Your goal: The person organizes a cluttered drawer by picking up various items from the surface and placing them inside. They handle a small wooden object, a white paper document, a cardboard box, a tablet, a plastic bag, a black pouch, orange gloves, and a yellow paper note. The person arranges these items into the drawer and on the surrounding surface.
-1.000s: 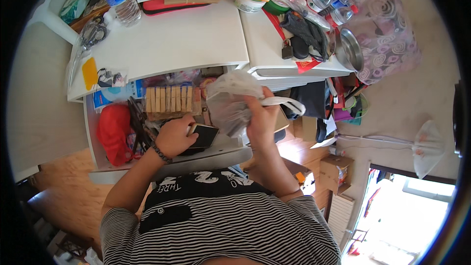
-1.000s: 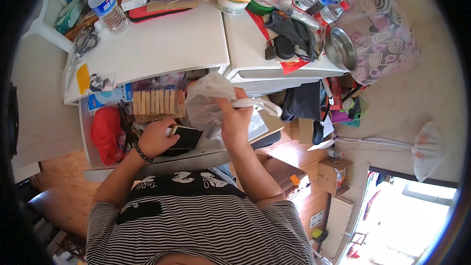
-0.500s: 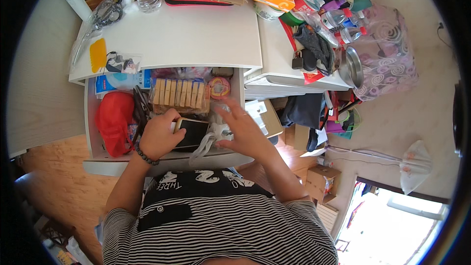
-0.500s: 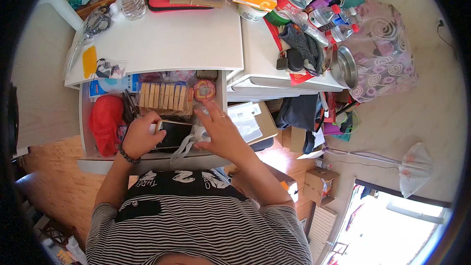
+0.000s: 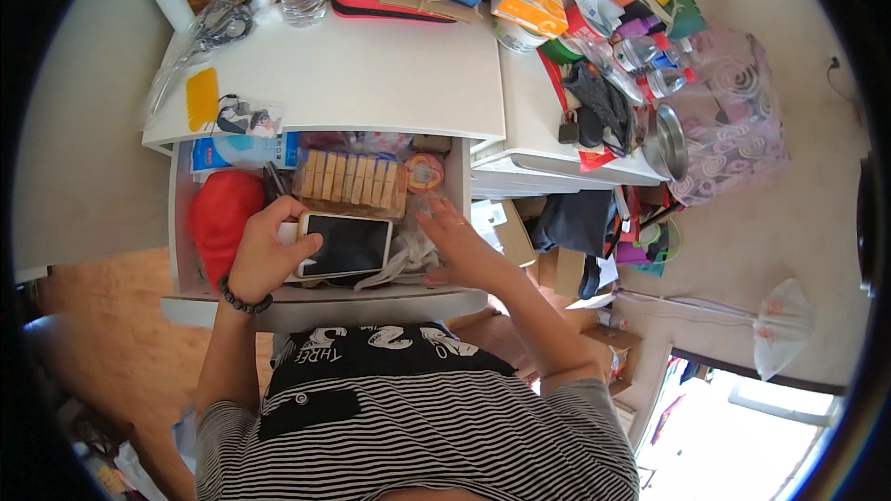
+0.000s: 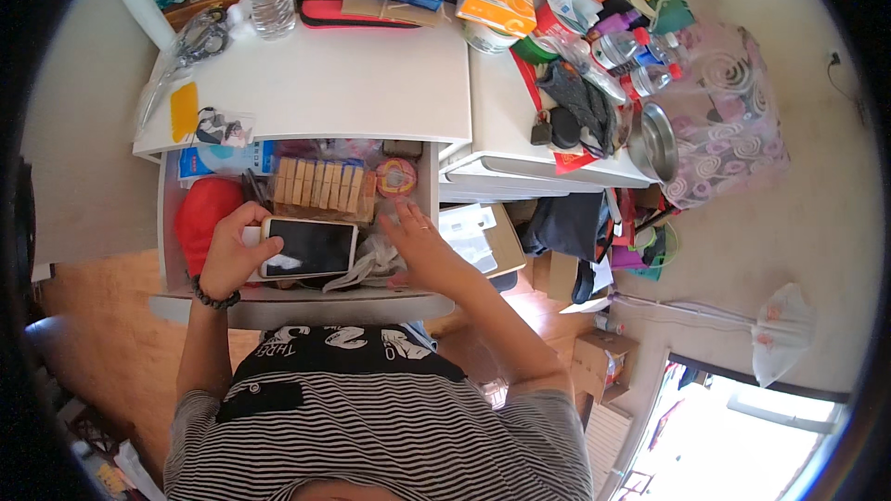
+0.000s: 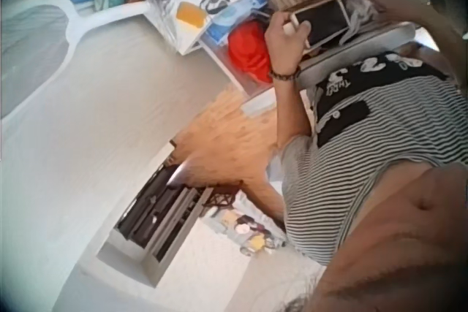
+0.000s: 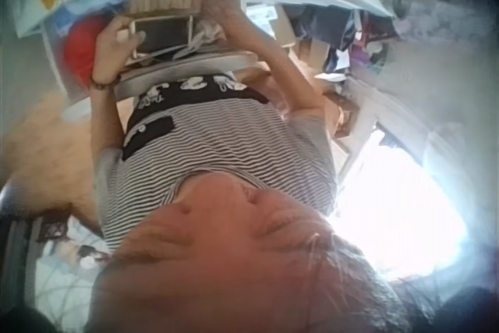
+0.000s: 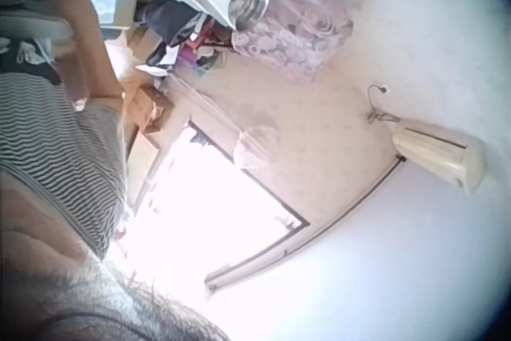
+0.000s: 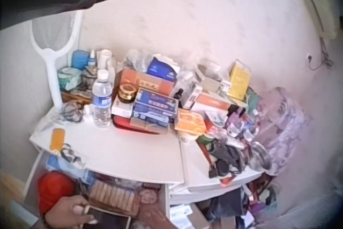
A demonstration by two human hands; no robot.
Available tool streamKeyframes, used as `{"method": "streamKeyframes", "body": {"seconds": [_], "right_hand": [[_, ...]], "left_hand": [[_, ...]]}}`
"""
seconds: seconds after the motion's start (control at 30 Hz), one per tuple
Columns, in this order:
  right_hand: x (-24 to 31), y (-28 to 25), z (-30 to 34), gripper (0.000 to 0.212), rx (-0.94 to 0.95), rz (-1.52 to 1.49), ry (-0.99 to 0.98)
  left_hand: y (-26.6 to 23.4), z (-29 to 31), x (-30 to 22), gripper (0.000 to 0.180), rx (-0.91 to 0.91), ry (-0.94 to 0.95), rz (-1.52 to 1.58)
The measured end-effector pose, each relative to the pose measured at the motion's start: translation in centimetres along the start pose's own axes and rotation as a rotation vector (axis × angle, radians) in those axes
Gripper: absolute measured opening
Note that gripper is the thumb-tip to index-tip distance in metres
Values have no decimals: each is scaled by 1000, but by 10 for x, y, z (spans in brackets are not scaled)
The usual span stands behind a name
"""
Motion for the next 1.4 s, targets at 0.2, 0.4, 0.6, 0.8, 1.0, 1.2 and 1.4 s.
{"method": "streamKeyframes", "body": {"seconds": [0.2,0.4,0.6,0.8,1.0,1.2,1.4], "right_hand": [[27,-64,-17,59,-202,-622,16],[24,-51,-27,29,-250,-682,-74],[12,-19,-21,25,6,-1078,301],[5,-31,-26,33,-3,-1288,284],[9,-17,-33,39,-35,-1309,328],[-5,-12,-16,38,-158,-1332,338],[-23,-24,6,38,-344,-1355,392]], "left_hand": [[34,-2,-24,23,41,165,31],[58,-18,-27,27,279,181,36],[31,-31,-8,32,231,182,257],[26,0,41,39,410,503,-689],[23,14,36,33,315,692,-994],[-12,15,84,44,61,5,-917],[-15,7,102,63,94,-218,-812]]}}
Point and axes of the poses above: each hand's wrist, its own z-axis away from the middle knuckle, its own y-axis out of the palm, x = y × z, the point moved 8 cm from there along -z, towards the middle knuckle, and after that the axes turned 9 degrees about -x, right-handed, at the moved point
